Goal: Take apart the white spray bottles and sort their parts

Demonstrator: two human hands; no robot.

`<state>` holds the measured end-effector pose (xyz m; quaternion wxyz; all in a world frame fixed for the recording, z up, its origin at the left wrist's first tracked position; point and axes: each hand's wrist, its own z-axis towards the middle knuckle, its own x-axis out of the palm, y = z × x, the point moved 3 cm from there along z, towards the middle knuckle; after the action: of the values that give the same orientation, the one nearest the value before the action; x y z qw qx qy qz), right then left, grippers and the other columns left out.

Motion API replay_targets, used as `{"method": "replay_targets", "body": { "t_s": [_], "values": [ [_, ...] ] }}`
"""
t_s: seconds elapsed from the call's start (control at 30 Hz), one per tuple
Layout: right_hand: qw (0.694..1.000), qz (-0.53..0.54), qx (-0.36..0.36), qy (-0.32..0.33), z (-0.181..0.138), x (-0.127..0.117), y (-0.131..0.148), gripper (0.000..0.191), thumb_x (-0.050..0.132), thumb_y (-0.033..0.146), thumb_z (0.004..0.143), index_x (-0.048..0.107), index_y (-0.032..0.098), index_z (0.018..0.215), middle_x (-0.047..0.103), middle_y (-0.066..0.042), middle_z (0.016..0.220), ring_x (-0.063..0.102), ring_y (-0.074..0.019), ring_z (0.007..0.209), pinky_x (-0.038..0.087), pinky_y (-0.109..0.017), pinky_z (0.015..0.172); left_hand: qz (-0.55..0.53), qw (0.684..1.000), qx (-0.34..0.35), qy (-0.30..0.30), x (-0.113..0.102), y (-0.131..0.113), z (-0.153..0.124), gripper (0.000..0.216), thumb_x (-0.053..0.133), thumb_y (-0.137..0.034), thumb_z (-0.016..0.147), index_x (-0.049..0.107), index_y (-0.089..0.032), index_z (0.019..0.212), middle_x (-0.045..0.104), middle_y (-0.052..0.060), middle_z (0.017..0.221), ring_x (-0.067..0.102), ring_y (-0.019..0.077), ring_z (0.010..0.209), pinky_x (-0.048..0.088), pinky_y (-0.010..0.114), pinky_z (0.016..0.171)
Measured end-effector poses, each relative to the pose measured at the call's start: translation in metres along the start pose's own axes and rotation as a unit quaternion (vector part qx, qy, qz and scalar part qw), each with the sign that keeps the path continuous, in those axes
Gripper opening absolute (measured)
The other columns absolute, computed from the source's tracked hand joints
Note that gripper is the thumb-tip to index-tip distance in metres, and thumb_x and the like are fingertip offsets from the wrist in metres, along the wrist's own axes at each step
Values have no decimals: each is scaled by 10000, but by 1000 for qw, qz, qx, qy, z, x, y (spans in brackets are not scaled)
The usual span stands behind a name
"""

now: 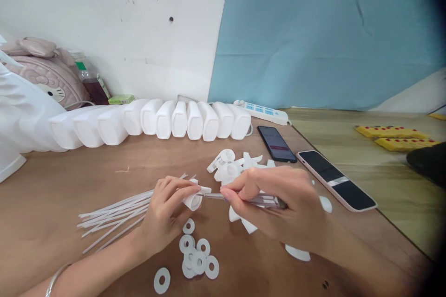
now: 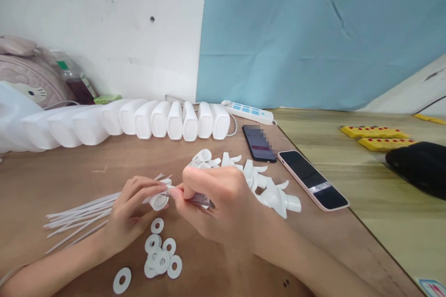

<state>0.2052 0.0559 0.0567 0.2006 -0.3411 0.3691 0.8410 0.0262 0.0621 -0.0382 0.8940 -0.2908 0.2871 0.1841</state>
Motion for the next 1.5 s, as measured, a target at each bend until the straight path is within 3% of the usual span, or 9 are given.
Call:
{"method": "replay_targets", "body": {
  "t_s": [0.13, 0.3, 0.47, 0.63, 0.8, 0.93, 1.07, 1.2, 1.5],
  "values": [
    [999, 38, 15, 32, -3, -11, 3, 282, 570, 130, 739, 380, 208, 545, 581, 45, 511, 504, -78, 420, 353, -208, 402, 44, 997, 58, 4, -2, -2, 0, 304, 514, -37, 752, 573, -192, 1006, 643, 53, 944, 538, 192, 866, 391, 347, 733],
    [981, 141, 76, 106, -27, -11, -1, 293, 586, 127, 748, 376, 198, 557, 624, 35, 578, 537, -85, 471, 385, -205, 443, 138, 949, 282, 32, -6, -10, 2, 218, 557, -66, 756, 615, -166, 940, 680, 33, 935, 570, 184, 875, 398, 355, 758],
    [973, 191, 128, 35, -54, -3, -10, 268, 580, 160, 770, 396, 203, 580, 603, 17, 554, 544, -100, 474, 396, -216, 445, 205, 879, 427, 60, -7, -15, 1, 128, 602, -149, 776, 634, -194, 891, 657, -11, 1041, 572, 137, 992, 456, 275, 750],
    [982, 172, 52, -60, -66, 8, -5, 256, 557, 113, 748, 386, 209, 583, 598, 25, 553, 522, -88, 441, 396, -210, 430, 220, 848, 475, 81, -10, -18, 0, 112, 583, -144, 787, 637, -177, 879, 643, -13, 1087, 550, 116, 1058, 491, 221, 736],
    [983, 138, -55, -104, -73, 15, 0, 241, 487, 56, 748, 377, 228, 622, 568, 38, 520, 482, -77, 399, 385, -192, 389, 244, 853, 454, 78, -16, -15, 0, 153, 536, -109, 807, 643, -195, 874, 651, -30, 1076, 548, 125, 1076, 481, 240, 744],
    [976, 97, -148, -128, -82, 21, -1, 231, 517, 11, 725, 431, 217, 667, 660, -16, 636, 598, -95, 494, 491, -184, 463, 255, 851, 452, 84, -23, -10, -1, 203, 492, -92, 819, 646, -217, 858, 665, -48, 1046, 563, 122, 1054, 461, 261, 788],
    [974, 31, -189, -122, -93, 32, -5, 189, 558, 45, 744, 489, 197, 655, 696, -66, 709, 663, -131, 632, 548, -190, 554, 238, 930, 279, 17, -33, -1, 9, 249, 539, -87, 789, 603, -239, 975, 694, -12, 955, 618, 157, 919, 431, 323, 793],
    [970, 32, -189, -148, -97, 37, -9, 154, 562, 58, 768, 505, 182, 697, 693, -87, 740, 663, -132, 686, 553, -187, 588, 135, 984, 109, 40, -33, 4, 15, 318, 546, -116, 786, 505, -204, 1088, 679, 58, 930, 619, 188, 833, 426, 357, 741],
    [964, 73, -195, -163, -95, 40, -14, 120, 554, 102, 807, 478, 191, 781, 684, -95, 861, 654, -151, 816, 564, -220, 630, 162, 973, 162, 38, -33, -8, 14, 227, 550, -52, 747, 495, -189, 919, 672, 77, 951, 624, 180, 838, 450, 347, 725]
  ]
}}
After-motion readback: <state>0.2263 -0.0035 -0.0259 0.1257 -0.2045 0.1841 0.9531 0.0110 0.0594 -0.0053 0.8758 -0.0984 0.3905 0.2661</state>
